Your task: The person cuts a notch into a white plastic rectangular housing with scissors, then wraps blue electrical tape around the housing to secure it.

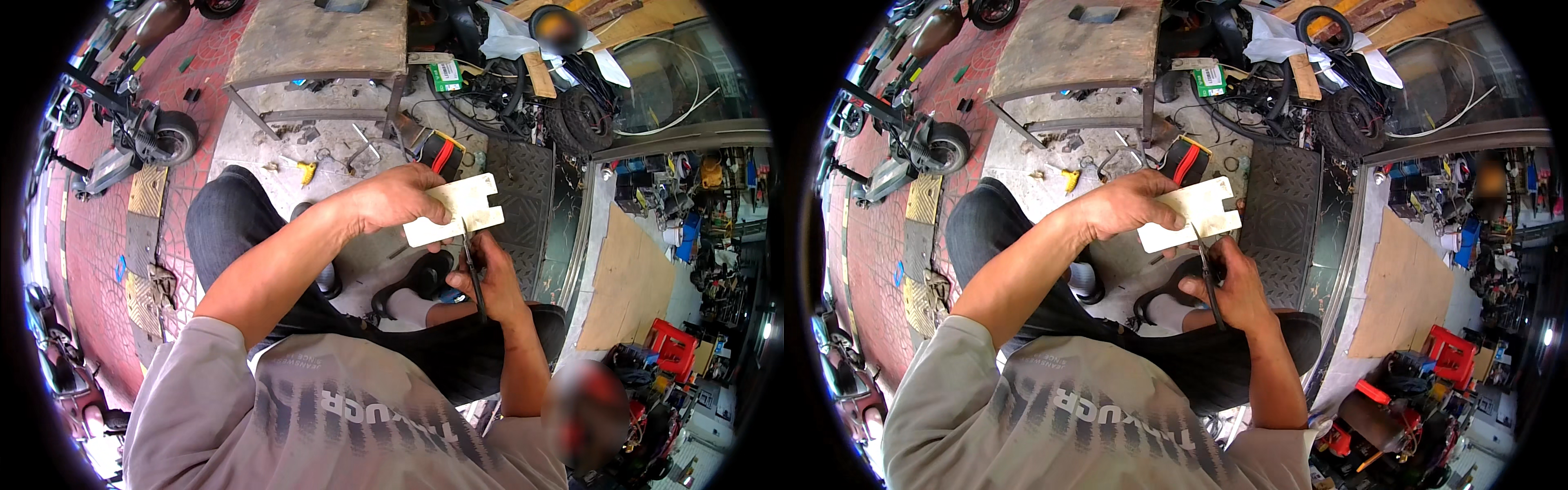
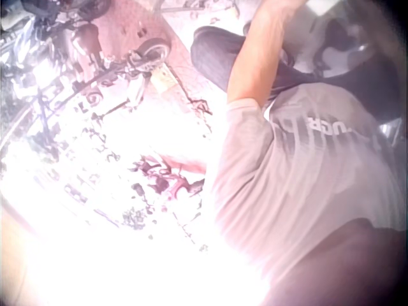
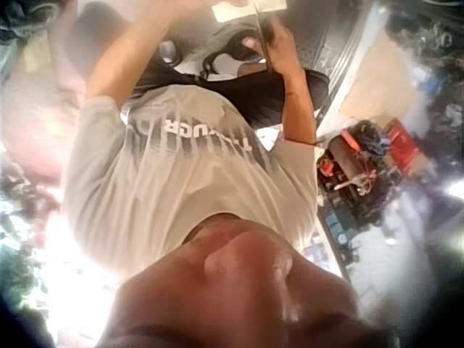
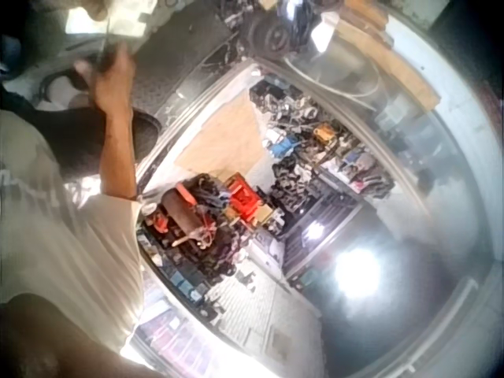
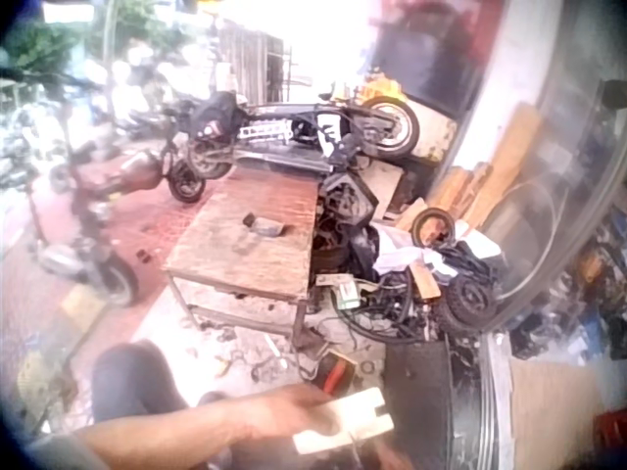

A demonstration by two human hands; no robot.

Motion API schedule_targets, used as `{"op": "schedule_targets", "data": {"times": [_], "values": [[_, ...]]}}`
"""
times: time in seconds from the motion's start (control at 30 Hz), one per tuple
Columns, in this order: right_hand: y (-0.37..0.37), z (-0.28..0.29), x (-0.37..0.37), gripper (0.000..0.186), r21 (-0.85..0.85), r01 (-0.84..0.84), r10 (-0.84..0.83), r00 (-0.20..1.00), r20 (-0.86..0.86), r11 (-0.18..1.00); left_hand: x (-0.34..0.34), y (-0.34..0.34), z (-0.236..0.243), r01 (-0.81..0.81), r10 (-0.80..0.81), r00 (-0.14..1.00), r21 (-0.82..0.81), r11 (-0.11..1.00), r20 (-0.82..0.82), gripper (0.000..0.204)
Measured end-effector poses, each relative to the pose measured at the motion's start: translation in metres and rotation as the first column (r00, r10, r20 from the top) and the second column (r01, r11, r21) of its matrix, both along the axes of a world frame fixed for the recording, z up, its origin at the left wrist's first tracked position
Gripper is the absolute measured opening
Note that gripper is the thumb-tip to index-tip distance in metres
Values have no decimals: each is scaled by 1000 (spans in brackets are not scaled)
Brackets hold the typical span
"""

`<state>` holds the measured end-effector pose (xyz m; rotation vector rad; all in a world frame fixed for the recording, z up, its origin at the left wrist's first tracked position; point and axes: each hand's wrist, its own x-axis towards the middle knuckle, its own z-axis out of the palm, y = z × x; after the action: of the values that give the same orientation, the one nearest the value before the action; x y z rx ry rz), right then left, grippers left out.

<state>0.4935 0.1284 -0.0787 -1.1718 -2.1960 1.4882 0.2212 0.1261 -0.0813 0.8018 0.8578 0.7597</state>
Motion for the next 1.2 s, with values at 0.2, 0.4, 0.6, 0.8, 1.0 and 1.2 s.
{"op": "schedule_targets", "data": {"times": [0.2, 0.4, 0.6, 0.8, 1.0, 1.2], "values": [[-1, -4, 2, 68, -41, 61, -63, 996, -68, 997, 2, -2, 5, -26, 26, 1000, 1, 1000, 14, 34], [-5, -3, -5, 84, -67, 87, -96, 983, -156, 994, 2, -3, 12, -38, 40, 999, 68, 997, -32, 32], [-3, 3, -5, 70, -2, 45, -45, 987, -153, 999, 0, -4, 16, -40, 42, 999, 93, 995, -16, 31], [-2, 1, -2, 60, 128, 34, -20, 993, -112, 991, -1, -5, 14, -44, 46, 999, 109, 993, -13, 30], [-2, -5, 2, 54, 157, 72, -55, 993, -109, 985, -2, -4, 16, -35, 37, 999, 140, 989, -11, 29], [-3, -8, -1, 55, 150, 106, -82, 984, -156, 983, -1, -3, 14, -30, 38, 998, 150, 988, -47, 29]]}}
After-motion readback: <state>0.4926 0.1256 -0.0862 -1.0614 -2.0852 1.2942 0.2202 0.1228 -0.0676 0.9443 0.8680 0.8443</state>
